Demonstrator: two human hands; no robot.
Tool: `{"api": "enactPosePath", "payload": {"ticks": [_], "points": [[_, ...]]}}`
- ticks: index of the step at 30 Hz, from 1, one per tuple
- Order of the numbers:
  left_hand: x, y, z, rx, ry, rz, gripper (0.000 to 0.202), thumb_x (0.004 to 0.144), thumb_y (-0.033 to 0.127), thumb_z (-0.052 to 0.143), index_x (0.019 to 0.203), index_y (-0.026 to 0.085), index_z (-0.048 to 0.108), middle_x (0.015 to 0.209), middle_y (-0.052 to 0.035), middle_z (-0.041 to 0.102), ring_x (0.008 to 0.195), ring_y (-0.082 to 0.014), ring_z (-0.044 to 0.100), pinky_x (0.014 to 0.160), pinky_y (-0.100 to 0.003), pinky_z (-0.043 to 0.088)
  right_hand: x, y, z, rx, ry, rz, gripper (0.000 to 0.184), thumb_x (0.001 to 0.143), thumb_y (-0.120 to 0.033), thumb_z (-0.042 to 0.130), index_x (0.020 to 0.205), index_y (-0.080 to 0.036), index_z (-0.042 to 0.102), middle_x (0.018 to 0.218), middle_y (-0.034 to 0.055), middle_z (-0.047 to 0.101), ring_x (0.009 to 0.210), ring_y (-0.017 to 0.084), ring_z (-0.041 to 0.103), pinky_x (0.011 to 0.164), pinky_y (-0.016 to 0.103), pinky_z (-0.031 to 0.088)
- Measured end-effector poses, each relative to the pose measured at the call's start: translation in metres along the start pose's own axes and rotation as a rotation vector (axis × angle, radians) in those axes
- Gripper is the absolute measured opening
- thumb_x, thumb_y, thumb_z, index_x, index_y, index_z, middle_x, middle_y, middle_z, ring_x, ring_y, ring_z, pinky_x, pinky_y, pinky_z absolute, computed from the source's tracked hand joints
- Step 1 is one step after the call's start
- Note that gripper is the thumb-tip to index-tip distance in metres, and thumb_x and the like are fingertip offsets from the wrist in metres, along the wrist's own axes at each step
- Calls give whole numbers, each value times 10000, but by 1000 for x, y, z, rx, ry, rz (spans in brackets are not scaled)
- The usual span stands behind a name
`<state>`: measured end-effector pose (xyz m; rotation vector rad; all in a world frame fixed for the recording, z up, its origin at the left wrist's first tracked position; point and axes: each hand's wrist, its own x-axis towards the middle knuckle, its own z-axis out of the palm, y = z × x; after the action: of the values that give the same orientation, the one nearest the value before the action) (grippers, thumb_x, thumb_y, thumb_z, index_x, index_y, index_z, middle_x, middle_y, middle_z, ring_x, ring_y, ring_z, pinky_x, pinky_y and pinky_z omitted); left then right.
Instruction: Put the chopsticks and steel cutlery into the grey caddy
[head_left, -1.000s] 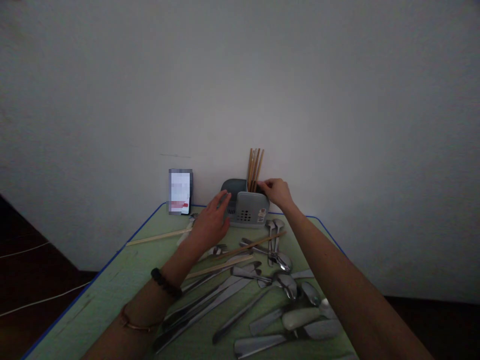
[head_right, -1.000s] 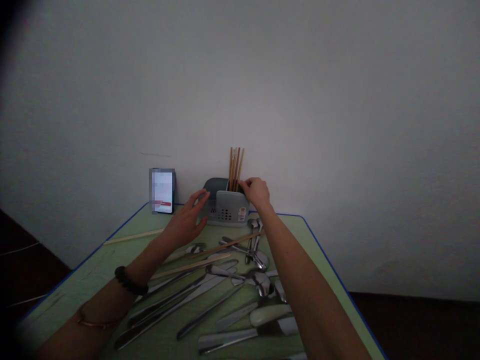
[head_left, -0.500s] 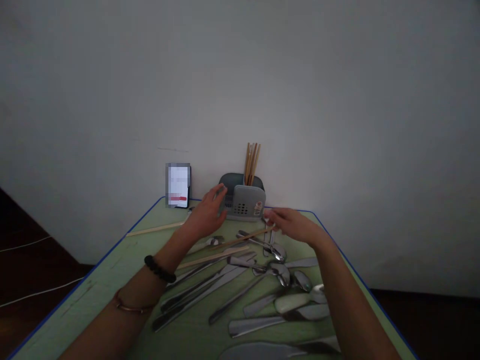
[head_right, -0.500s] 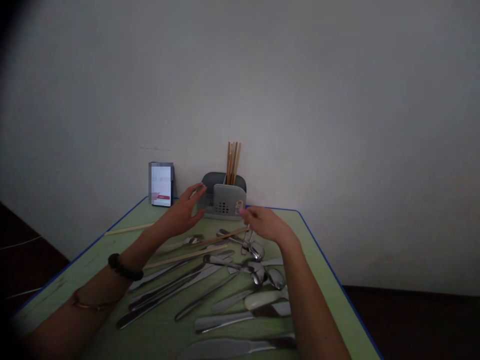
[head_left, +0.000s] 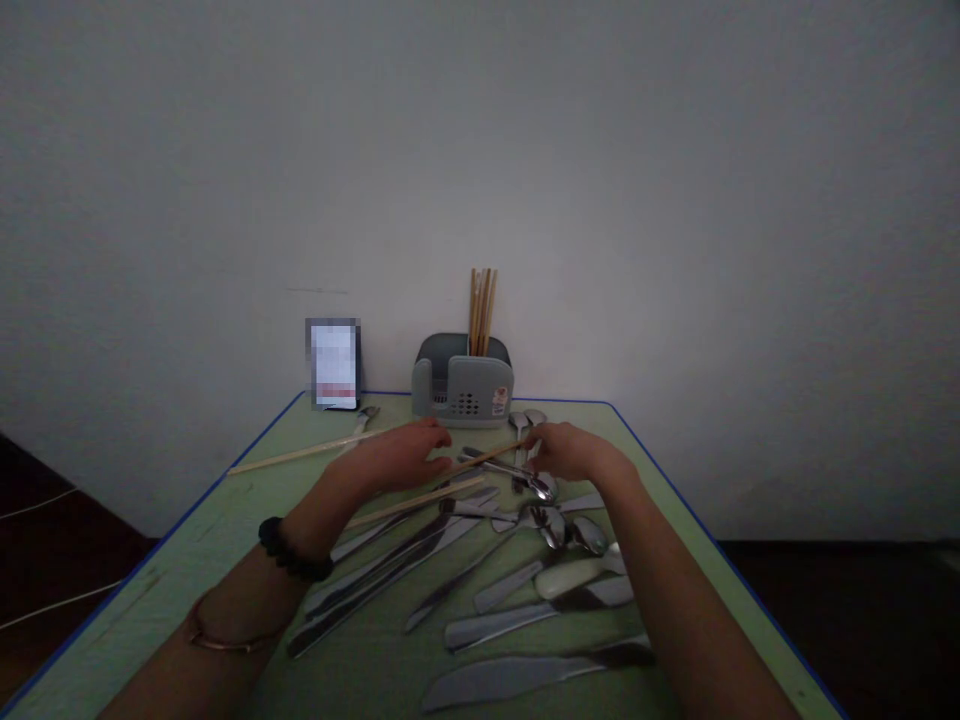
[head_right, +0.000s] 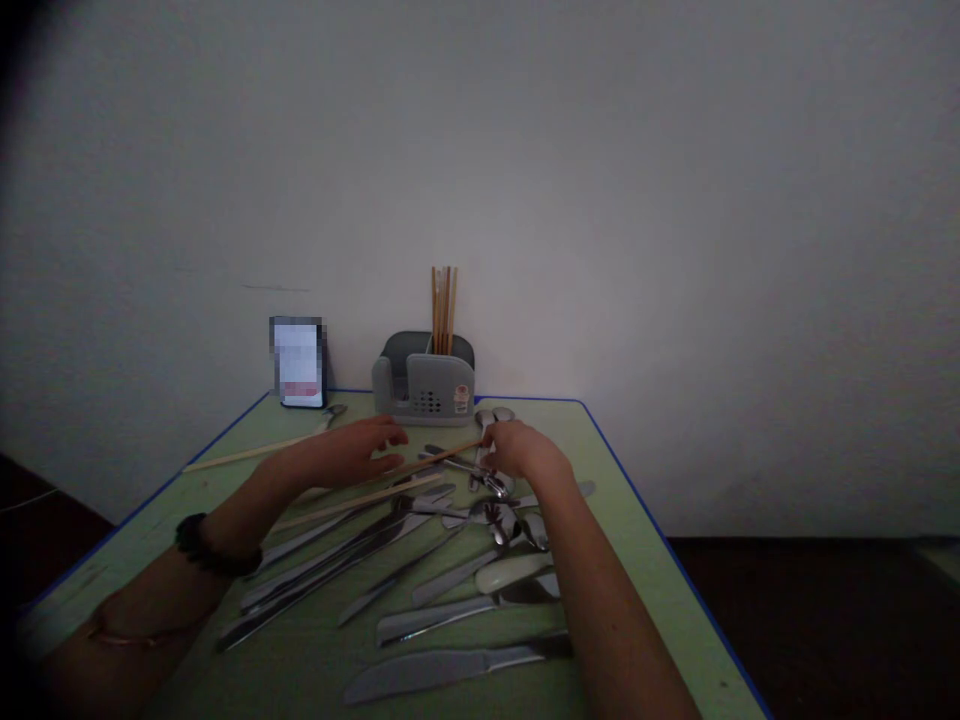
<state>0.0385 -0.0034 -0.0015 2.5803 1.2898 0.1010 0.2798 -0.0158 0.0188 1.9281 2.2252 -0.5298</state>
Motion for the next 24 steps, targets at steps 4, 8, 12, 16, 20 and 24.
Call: {"api": "enactPosePath", "payload": {"ticks": [4,8,12,16,20,24], "points": [[4,-1,9,42,-163,-89,261,815,325,471,863,159,667,882,-91,690,772,-199,628,671,-275,459,8,-2,8,100,-84,16,393,841,-245,554,1228,-184,551,964,95,697,711,160,671,601,235,481],[10,-1,19,77,-167,-126,235,798,316,491,855,165,661,893,-99,698,768,-201,630,624,-264,440,14,-7,15,147,-186,-17,389,867,-266,515,1242,-165,535,883,96,706,647,164,660,541,235,478],[14,-1,25,119,-132,-108,282,839,288,419,855,147,662,901,-138,694,792,-226,637,654,-295,450,15,-6,15,153,-207,-74,316,894,-290,459,1137,-148,603,905,102,692,661,152,651,538,218,485],[13,1,25,112,-116,-109,310,853,309,405,841,142,666,890,-148,694,787,-227,645,661,-296,452,13,-5,13,149,-208,-90,311,901,-306,434,1055,-131,639,833,97,678,625,145,631,529,221,491],[8,9,20,89,-122,-84,330,843,360,425,839,137,669,863,-151,698,737,-250,650,605,-308,448,12,-6,13,202,-181,-89,326,881,-344,476,1094,-165,647,715,56,657,558,137,605,526,237,495],[6,21,17,115,-135,-98,336,845,315,412,813,112,677,843,-183,697,742,-276,658,617,-337,460,12,-4,13,222,-183,-117,357,872,-333,464,1143,-182,641,650,30,632,536,124,589,502,212,476]]}}
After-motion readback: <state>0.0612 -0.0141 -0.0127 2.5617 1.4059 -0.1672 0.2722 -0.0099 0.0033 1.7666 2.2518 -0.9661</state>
